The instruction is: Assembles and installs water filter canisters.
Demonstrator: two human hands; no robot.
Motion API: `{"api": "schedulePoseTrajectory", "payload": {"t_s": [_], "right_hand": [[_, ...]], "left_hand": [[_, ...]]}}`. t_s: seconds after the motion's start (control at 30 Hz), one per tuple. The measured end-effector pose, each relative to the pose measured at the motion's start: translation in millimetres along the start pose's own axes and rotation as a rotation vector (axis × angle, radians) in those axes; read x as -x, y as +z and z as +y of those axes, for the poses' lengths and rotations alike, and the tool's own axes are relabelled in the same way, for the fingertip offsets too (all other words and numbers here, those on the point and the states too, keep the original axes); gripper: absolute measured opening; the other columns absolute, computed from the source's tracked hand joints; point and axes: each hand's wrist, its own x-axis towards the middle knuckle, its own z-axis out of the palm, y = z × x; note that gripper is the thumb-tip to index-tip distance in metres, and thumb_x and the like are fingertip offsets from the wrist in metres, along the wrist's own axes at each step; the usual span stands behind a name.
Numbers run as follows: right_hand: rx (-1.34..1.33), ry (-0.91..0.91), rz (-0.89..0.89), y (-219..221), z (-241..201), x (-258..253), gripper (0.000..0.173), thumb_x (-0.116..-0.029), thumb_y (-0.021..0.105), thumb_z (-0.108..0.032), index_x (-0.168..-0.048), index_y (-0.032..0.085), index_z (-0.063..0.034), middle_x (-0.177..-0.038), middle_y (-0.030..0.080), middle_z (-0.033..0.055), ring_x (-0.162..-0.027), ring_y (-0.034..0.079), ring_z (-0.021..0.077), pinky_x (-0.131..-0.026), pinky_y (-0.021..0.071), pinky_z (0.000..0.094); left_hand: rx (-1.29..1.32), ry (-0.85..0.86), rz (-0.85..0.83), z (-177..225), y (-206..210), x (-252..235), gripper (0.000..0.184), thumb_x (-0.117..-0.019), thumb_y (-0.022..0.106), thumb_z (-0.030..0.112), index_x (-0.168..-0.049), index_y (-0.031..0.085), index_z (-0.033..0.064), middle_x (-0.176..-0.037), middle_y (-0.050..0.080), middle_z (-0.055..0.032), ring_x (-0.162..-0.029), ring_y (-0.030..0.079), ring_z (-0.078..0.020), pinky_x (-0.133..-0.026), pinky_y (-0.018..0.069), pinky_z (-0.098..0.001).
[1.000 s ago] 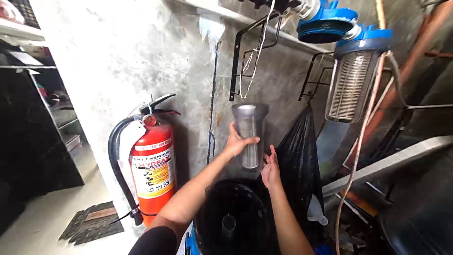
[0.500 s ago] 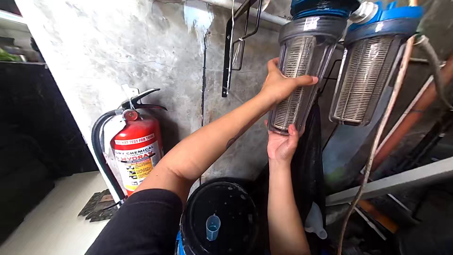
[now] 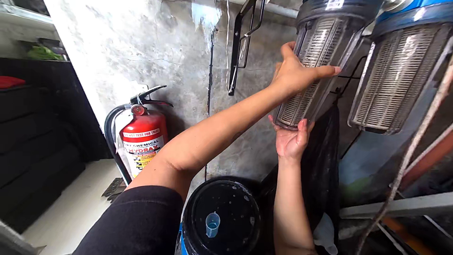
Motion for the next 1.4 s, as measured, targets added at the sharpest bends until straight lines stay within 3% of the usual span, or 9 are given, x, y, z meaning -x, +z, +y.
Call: {"api": "schedulePoseTrajectory", "payload": {"t_s": [0.27, 0.47, 0.7, 0.83, 0.93, 1.07, 1.23, 1.33, 1.4], "right_hand": [[-0.301, 0.227, -0.121, -10, -13, -5, 0.058, -0.0993, 0.06, -0.051, -0.144, 0.047, -0.0148, -0.137, 0.059, 0.0187, -0.122, 0.062, 0.0393, -0.097, 0.055, 0.062], [-0.527, 0.621, -0.144, -20, -18, -27, 0.078, -0.1008, 0.028, -0.071, -0.127, 0.06, -0.0047, -0.114, 0.069, 0.0291, -0.08, 0.075, 0.0345, -0.053, 0.0615, 0.0332], [-0.207, 0.399, -0.187, -18, -26, -9, 0.093, -0.0891, 0.036, -0.086, -0.146, 0.047, -0.0134, -0.13, 0.066, 0.0222, -0.106, 0.072, 0.0367, -0.082, 0.0638, 0.0462], [0.451, -0.221, -0.013, -14, 9, 1, 0.132, -0.0782, 0.091, -0.031, -0.162, -0.009, -0.0145, -0.157, 0.035, 0.0144, -0.136, 0.054, 0.0234, -0.105, 0.0563, 0.0456], [0.421, -0.246, 0.076, -9, 15, -6, 0.127, -0.0697, 0.093, -0.016, -0.159, 0.002, -0.0089, -0.151, 0.042, 0.0123, -0.135, 0.054, 0.0205, -0.108, 0.0528, 0.0427], [-0.066, 0.147, -0.076, -19, -2, -15, 0.061, -0.0891, 0.066, -0.058, -0.134, 0.052, -0.0191, -0.119, 0.068, 0.0081, -0.1, 0.071, 0.0231, -0.08, 0.062, 0.0447], [-0.686, 0.78, -0.3, -26, -5, -27, 0.074, -0.0971, 0.05, -0.06, -0.135, 0.055, 0.0037, -0.089, 0.069, 0.0214, -0.049, 0.063, 0.0195, -0.043, 0.0544, 0.0252], [-0.142, 0.418, -0.018, -17, -6, -14, 0.071, -0.103, 0.015, -0.067, -0.127, 0.059, -0.0163, -0.105, 0.075, 0.0112, -0.077, 0.072, 0.0173, -0.061, 0.0594, 0.0296], [0.154, -0.024, -0.015, -14, 5, -1, 0.061, -0.1077, 0.029, -0.059, -0.157, 0.027, -0.0223, -0.147, 0.053, 0.0075, -0.125, 0.061, 0.0229, -0.097, 0.0567, 0.047]], "left_hand": [[-0.029, 0.071, -0.039, -2, -20, 12, 0.106, -0.0799, 0.086, 0.05, -0.161, 0.022, 0.0226, -0.142, 0.052, -0.0305, -0.115, 0.065, -0.0401, -0.091, 0.0573, -0.0565], [0.025, 0.124, -0.097, -3, -14, -8, 0.128, -0.0736, 0.093, 0.036, -0.163, 0.004, 0.0143, -0.136, 0.06, -0.0239, -0.111, 0.07, -0.0287, -0.094, 0.0603, -0.0486], [0.114, 0.125, -0.066, 2, 0, -17, 0.122, -0.0662, 0.096, 0.025, -0.159, 0.018, 0.0134, -0.127, 0.064, -0.0206, -0.106, 0.071, -0.0276, -0.089, 0.0616, -0.0483], [-0.173, 0.027, 0.139, 18, 14, -2, 0.137, -0.0603, 0.097, 0.041, -0.165, 0.011, 0.024, -0.13, 0.062, -0.0247, -0.109, 0.067, -0.0385, -0.085, 0.0572, -0.059], [-0.239, -0.018, 0.171, 30, 18, 11, 0.133, -0.0688, 0.093, 0.05, -0.166, 0.006, 0.0271, -0.142, 0.051, -0.0302, -0.116, 0.061, -0.0437, -0.089, 0.0542, -0.0611], [-0.192, 0.295, 0.15, 11, -9, 14, 0.105, -0.0791, 0.084, 0.053, -0.163, 0.029, 0.0222, -0.145, 0.046, -0.028, -0.124, 0.055, -0.0404, -0.098, 0.0521, -0.0551], [-0.11, 0.242, -0.066, -11, -13, -6, 0.131, -0.0698, 0.093, 0.043, -0.163, 0.006, 0.0131, -0.135, 0.06, -0.0226, -0.112, 0.069, -0.0286, -0.093, 0.0597, -0.0502], [0.017, 0.18, -0.055, -14, 0, -12, 0.127, -0.0659, 0.095, 0.032, -0.161, 0.013, 0.016, -0.123, 0.067, -0.0202, -0.103, 0.072, -0.0287, -0.088, 0.0614, -0.0521], [-0.046, 0.144, 0.033, -8, 8, -8, 0.128, -0.0633, 0.095, 0.037, -0.162, 0.016, 0.0216, -0.125, 0.065, -0.0204, -0.106, 0.07, -0.0316, -0.087, 0.0598, -0.0552]]}}
